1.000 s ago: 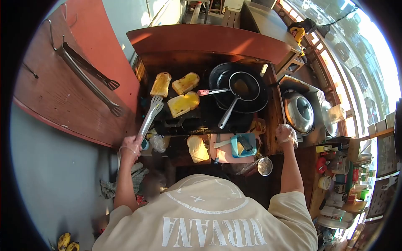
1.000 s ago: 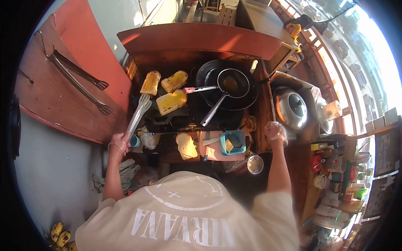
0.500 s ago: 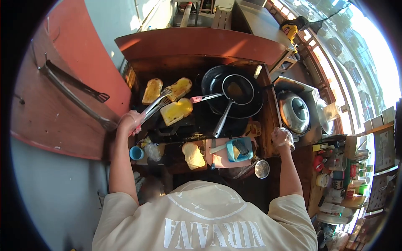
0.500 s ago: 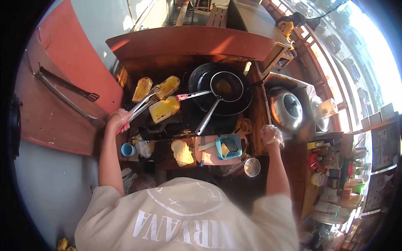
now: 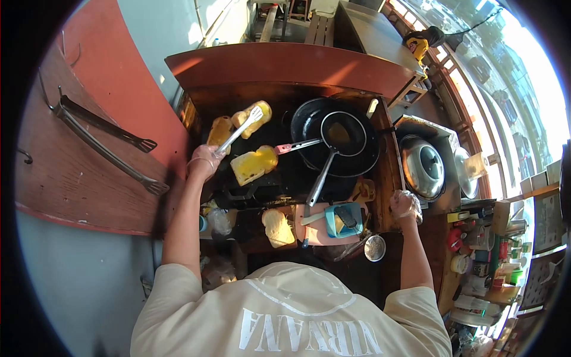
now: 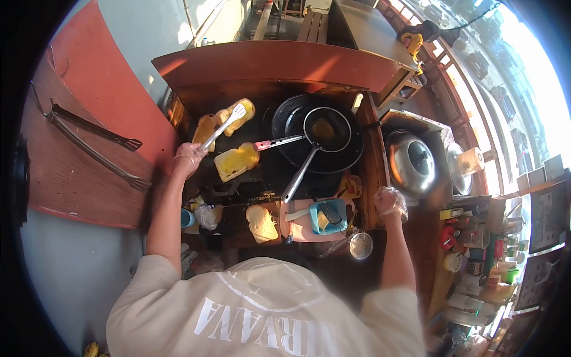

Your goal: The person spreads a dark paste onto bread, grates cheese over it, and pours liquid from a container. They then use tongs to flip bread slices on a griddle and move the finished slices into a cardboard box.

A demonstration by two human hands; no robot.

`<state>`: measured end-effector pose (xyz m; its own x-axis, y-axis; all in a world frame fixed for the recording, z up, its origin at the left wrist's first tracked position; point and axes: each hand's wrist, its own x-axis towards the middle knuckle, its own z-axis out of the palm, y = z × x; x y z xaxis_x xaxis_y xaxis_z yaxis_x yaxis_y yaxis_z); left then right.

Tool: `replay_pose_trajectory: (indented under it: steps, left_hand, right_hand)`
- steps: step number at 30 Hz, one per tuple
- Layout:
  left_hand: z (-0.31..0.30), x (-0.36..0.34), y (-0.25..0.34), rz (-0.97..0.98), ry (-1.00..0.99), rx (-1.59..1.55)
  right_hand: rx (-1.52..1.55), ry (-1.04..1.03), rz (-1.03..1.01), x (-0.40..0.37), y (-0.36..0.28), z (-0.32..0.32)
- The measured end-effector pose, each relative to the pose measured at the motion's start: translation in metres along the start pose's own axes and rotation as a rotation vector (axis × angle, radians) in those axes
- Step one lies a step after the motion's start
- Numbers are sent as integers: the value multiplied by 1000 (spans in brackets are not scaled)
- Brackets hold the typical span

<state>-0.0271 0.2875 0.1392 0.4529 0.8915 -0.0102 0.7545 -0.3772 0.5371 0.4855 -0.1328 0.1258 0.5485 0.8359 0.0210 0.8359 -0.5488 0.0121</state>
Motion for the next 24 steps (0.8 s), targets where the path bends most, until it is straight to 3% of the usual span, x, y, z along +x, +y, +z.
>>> replay_pose_trajectory:
  steps: [1, 3, 9, 12, 18, 20, 24]
  left_hand:
    - [0, -4, 0, 2, 0, 0]
    - [-24, -22, 37, 45, 187, 311]
    - [-16, -23, 10, 330, 323, 862]
    - [-24, -44, 19, 285, 332, 945]
    - [-41, -112, 29, 114, 306, 894]
    - [-36, -141, 18, 99, 385, 864]
    - [-38, -185, 32, -67, 305, 544]
  right_hand:
    - [37, 35, -17, 0, 1, 2]
    - [36, 31, -16, 1, 0, 1]
    - [68, 46, -25, 2, 2, 5]
    - [84, 63, -38, 1, 2, 5]
    - [66, 37, -29, 0, -3, 3]
    - [-5, -30, -16, 2, 1, -2]
    - [-24, -129, 59, -1, -14, -28]
